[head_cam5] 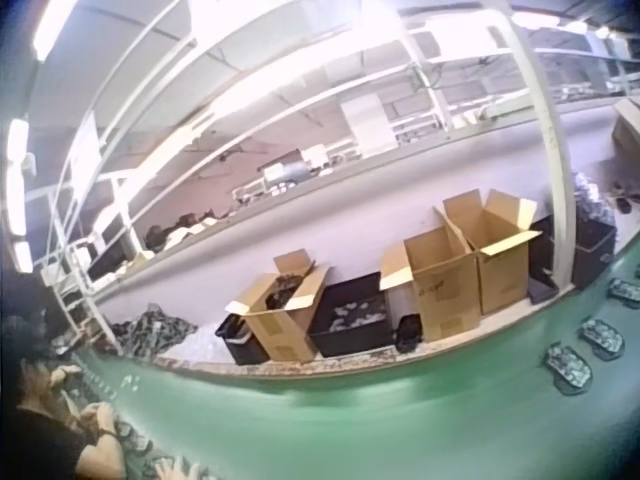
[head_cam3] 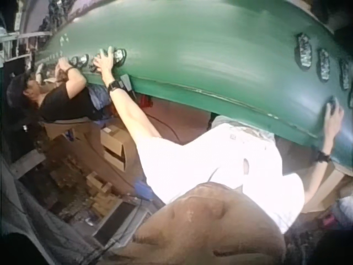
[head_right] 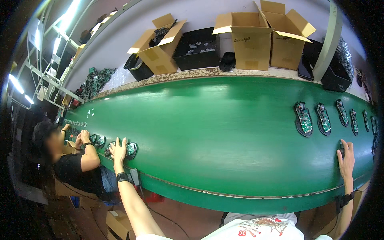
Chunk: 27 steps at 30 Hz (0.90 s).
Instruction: The person assembles small electronic devices by attaching circular components to green circuit boards on a green workbench. They repeatedly pick up components from a black bin and a plastic bag, place them onto the boards, and move the finished units aside.
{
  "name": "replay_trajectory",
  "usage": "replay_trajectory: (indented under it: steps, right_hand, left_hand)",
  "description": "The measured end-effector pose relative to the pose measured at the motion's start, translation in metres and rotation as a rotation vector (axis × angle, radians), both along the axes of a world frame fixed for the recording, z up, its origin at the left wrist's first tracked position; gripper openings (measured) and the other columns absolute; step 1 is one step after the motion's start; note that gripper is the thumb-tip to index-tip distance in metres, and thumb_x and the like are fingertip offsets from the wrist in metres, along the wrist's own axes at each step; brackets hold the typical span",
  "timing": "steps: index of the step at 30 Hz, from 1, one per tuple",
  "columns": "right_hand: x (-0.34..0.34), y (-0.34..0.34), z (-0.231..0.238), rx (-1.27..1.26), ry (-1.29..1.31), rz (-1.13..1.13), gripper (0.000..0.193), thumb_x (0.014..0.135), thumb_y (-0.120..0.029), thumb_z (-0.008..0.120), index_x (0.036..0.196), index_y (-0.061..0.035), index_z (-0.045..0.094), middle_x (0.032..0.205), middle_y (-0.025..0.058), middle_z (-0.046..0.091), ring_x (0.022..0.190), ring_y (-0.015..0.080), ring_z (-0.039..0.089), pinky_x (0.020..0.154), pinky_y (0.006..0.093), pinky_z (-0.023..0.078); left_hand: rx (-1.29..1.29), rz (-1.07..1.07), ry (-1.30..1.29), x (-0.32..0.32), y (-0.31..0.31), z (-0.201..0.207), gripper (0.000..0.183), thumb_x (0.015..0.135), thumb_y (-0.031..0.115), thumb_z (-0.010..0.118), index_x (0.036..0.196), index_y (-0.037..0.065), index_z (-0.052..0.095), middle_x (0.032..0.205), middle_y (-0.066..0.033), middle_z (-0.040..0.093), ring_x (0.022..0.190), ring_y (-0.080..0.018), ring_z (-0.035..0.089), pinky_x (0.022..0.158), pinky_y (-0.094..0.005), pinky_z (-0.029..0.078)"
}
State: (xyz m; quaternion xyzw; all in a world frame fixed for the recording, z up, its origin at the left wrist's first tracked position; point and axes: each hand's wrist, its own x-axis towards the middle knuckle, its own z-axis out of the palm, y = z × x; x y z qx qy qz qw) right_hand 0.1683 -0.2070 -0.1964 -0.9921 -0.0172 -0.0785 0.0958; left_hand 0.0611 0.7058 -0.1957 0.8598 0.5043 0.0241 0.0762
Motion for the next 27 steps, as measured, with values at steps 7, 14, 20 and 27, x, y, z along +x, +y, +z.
replay_trajectory:
  steps: [7, 14, 20, 27]
  right_hand:
    - [0.001, -0.006, -0.024, 0.043, -0.091, -0.043, 0.028, 0.095, -0.016, 0.060, 0.119, -0.0029, 0.055, 0.105, 0.0174, 0.052, 0.096, 0.0346, 0.057, 0.084, 0.0398, 0.047]
    - [-0.020, 0.126, 0.020, 0.203, 0.079, 0.267, 0.032, 0.081, -0.017, 0.076, 0.106, -0.0055, 0.060, 0.094, 0.0141, 0.057, 0.081, 0.0315, 0.060, 0.070, 0.0392, 0.051]
    - [-0.008, 0.174, 0.028, 0.123, 0.239, 0.617, 0.038, 0.089, -0.039, 0.069, 0.114, -0.0119, 0.058, 0.103, 0.0097, 0.055, 0.082, 0.0298, 0.064, 0.063, 0.0405, 0.055]
    - [0.003, 0.168, 0.022, 0.168, 0.176, 0.570, 0.048, 0.089, -0.044, 0.069, 0.123, -0.0131, 0.057, 0.108, 0.0087, 0.054, 0.087, 0.0284, 0.064, 0.062, 0.0397, 0.052]
  left_hand:
    - [-0.014, -0.197, -0.035, 0.014, -0.034, -0.004, 0.080, 0.092, 0.066, 0.049, 0.153, 0.017, 0.036, 0.161, -0.0263, 0.018, 0.149, -0.0437, 0.012, 0.118, -0.0580, 0.014]
    - [-0.056, -0.571, -0.087, 0.036, -0.180, -0.004, 0.072, 0.095, 0.047, 0.057, 0.153, 0.011, 0.034, 0.159, -0.0283, 0.017, 0.149, -0.0458, 0.009, 0.118, -0.0599, 0.013]
    - [-0.067, -0.831, -0.042, 0.052, -0.312, 0.010, 0.070, 0.095, 0.039, 0.059, 0.153, 0.008, 0.033, 0.159, -0.0288, 0.017, 0.147, -0.0468, 0.011, 0.119, -0.0560, 0.012]
    - [-0.096, -1.147, -0.118, 0.059, -0.421, 0.019, 0.072, 0.088, 0.033, 0.069, 0.148, 0.005, 0.041, 0.157, -0.0322, 0.012, 0.145, -0.0505, 0.010, 0.117, -0.0600, 0.012]
